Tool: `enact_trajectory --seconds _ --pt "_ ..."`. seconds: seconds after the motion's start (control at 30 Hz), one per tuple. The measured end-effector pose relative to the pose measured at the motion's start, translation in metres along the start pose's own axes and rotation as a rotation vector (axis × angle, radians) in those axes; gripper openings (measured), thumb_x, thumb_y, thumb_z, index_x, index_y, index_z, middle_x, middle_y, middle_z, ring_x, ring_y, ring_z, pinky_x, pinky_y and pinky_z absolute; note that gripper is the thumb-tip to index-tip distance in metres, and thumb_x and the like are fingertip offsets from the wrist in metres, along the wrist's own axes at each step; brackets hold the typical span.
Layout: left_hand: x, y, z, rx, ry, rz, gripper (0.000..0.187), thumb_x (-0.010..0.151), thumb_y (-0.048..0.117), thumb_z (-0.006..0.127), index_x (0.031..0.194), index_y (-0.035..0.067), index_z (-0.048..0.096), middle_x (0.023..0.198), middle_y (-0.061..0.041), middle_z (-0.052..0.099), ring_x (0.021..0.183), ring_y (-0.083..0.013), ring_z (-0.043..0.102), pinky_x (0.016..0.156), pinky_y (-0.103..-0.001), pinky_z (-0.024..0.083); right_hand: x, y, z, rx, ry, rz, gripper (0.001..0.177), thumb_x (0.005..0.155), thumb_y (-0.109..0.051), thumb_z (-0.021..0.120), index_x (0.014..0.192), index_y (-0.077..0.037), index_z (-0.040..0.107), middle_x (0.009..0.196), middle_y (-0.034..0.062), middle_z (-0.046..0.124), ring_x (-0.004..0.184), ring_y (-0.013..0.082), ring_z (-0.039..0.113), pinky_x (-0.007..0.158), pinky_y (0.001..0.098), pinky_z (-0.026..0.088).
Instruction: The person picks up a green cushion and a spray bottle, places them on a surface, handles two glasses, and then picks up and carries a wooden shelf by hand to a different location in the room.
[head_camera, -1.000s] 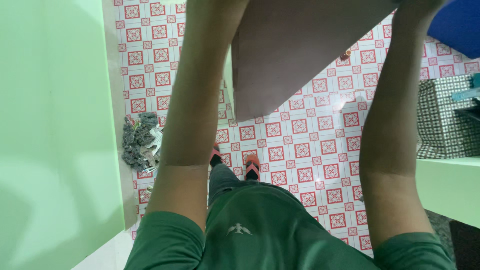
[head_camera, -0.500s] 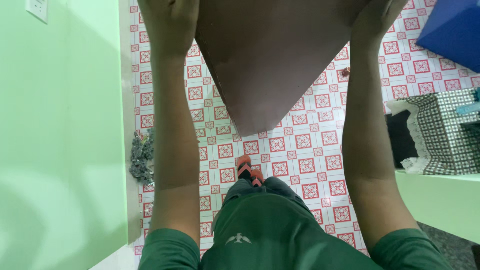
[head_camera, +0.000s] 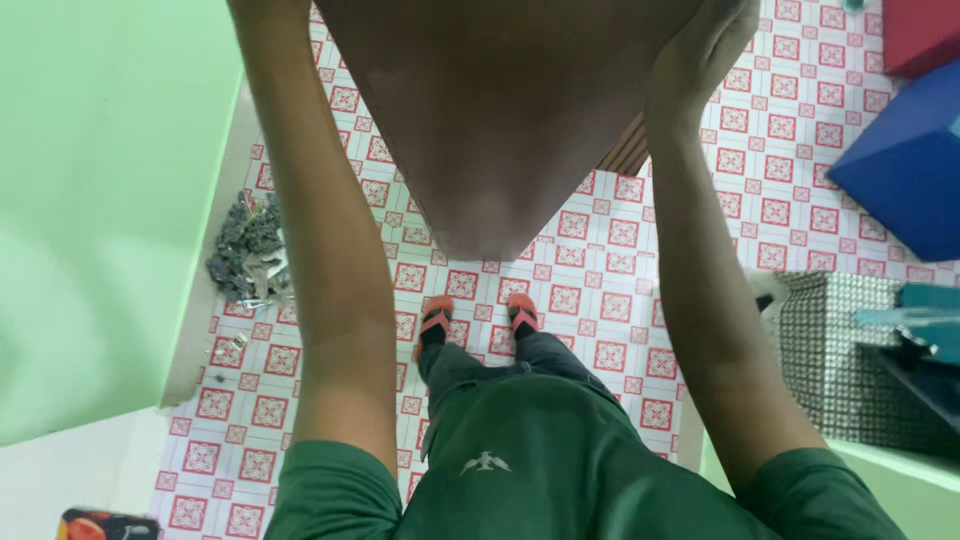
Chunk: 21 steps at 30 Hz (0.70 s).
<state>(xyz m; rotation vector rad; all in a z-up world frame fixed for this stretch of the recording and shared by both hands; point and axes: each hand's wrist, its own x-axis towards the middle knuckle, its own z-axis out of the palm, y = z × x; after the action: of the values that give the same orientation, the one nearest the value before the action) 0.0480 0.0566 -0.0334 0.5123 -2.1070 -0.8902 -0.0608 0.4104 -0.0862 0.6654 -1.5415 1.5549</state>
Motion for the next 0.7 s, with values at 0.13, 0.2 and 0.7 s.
enact_trajectory --seconds 0.13,0.2,0.7 --pt "-0.030 -0.006 -0.006 -0.032 0.088 -0.040 0.029 0.101 0.006 0.069 0.085 0.002 0.045 0.075 -0.005 0.041 0.063 -0.0140 0.038 0.060 -0.032 0.031 -0.009 -0.039 -0.009 0.024 0.005 0.166 0.053 0.115 -0.054 0.034 0.094 -0.006 0.034 0.089 -0.0010 0.030 0.078 0.0097 0.030 0.071 0.0286 0.030" --pt "-0.049 -0.004 -0.017 -0.059 0.127 -0.048 0.030 0.101 0.006 0.069 0.085 0.002 0.044 0.074 -0.005 0.040 0.062 -0.0134 0.037 0.059 -0.032 0.031 -0.014 -0.041 -0.021 -0.010 0.000 0.174 0.054 0.115 -0.054 0.033 0.092 -0.006 0.033 0.090 0.0001 0.031 0.080 0.0113 0.031 0.074 0.0293 0.032" --pt "-0.198 0.201 -0.135 -0.195 0.371 0.357 0.010 0.103 0.011 0.067 0.095 0.008 0.062 0.082 -0.003 0.059 0.079 -0.0177 0.053 0.074 -0.033 0.041 0.015 0.036 -0.018 0.338 -0.188 0.277 0.073 0.114 -0.059 0.035 0.147 0.006 0.046 0.141 0.0152 0.056 0.135 0.0239 0.053 0.118 0.0376 0.041"
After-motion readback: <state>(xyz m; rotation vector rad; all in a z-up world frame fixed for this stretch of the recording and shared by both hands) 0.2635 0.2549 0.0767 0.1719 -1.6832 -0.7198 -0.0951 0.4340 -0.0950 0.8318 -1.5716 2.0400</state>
